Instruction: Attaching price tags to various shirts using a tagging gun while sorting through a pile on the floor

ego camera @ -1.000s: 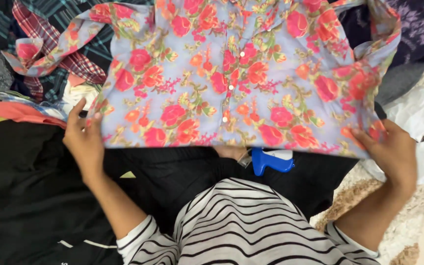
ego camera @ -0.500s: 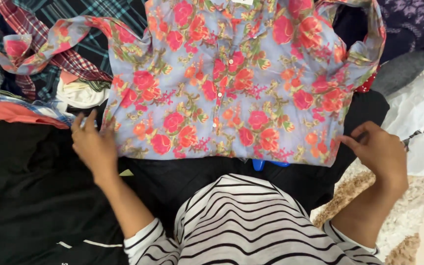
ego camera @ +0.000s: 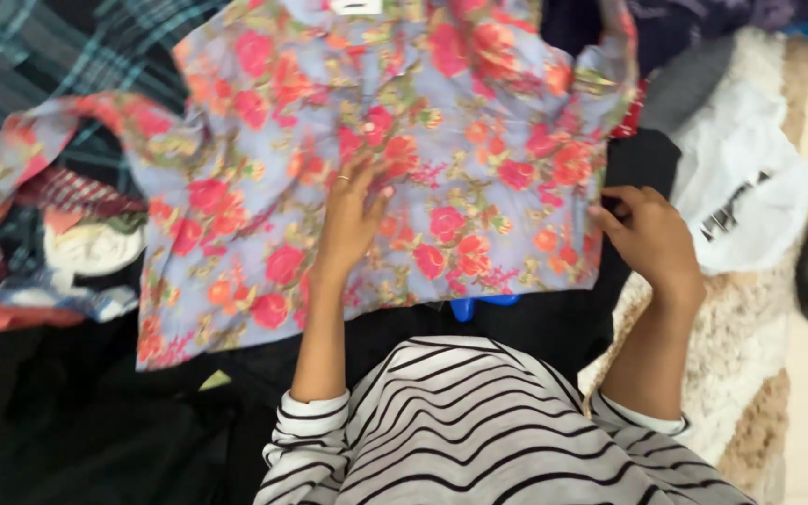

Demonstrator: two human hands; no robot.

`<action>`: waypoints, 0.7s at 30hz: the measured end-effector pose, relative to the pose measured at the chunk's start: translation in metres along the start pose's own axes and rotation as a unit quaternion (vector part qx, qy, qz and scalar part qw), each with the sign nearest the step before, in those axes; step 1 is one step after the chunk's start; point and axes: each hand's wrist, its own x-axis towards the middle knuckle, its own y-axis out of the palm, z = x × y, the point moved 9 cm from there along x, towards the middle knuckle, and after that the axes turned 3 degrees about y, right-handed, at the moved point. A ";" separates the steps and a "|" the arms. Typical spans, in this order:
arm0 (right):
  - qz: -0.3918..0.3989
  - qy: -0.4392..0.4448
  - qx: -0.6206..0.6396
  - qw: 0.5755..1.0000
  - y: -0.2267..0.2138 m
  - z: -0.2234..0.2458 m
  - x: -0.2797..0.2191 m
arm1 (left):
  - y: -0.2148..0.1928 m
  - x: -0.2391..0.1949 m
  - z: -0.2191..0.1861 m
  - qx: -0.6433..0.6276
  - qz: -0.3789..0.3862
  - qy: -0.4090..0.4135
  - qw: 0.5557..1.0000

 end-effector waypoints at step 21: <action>-0.340 0.210 0.184 0.898 0.052 -0.302 0.013 | 0.245 0.033 -0.224 -0.192 0.248 0.163 0.935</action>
